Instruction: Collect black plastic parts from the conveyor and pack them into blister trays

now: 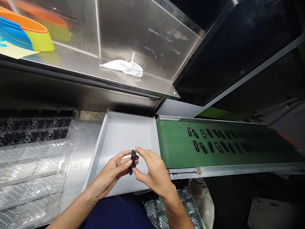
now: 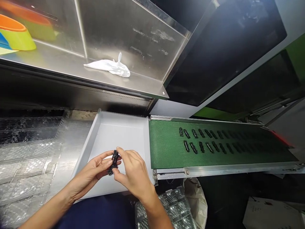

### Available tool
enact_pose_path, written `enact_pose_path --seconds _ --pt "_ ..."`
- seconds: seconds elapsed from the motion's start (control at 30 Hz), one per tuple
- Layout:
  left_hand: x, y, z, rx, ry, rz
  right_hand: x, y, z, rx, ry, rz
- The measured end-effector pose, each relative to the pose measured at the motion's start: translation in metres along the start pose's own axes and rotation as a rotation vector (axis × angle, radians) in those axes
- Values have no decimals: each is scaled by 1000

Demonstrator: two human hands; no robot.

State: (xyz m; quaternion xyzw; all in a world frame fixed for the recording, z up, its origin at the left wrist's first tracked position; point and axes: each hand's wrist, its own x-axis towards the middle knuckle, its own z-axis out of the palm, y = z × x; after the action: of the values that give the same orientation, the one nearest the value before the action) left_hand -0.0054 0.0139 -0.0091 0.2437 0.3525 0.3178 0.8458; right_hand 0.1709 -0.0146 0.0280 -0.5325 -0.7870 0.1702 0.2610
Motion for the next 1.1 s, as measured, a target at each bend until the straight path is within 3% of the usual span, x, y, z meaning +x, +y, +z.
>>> enact_pose_path --seconds 0.23,0.33,0.43,0.5,0.53,0.63,0.73,0.8,0.87,0.97,1.1 --pt "7 0 -11 -38 -108 -88 1 1 11 96 -12 3" --pt "14 -4 -12 -99 -95 -166 6 17 6 189 -75 52" --pt "21 -8 -8 -147 -24 -218 14 67 -21 87 27 304" --pt "24 -9 -4 -157 16 -251 17 113 -51 -102 280 580" --pt "24 -9 -2 -157 27 -263 17 136 -67 -151 361 646" --pt "24 -10 3 -150 14 -284 13 190 -107 -203 481 743" --pt "23 -11 4 -156 -18 -252 9 211 -127 -161 498 725" --pt "23 -12 5 -156 -7 -205 10 205 -127 -100 495 675" --pt "22 -12 5 -142 30 -150 12 184 -112 -10 479 610" --pt "18 -10 4 -99 73 -63 12 128 -65 183 387 506" --pt "10 -6 2 -56 42 37 -2 40 1 466 132 348"
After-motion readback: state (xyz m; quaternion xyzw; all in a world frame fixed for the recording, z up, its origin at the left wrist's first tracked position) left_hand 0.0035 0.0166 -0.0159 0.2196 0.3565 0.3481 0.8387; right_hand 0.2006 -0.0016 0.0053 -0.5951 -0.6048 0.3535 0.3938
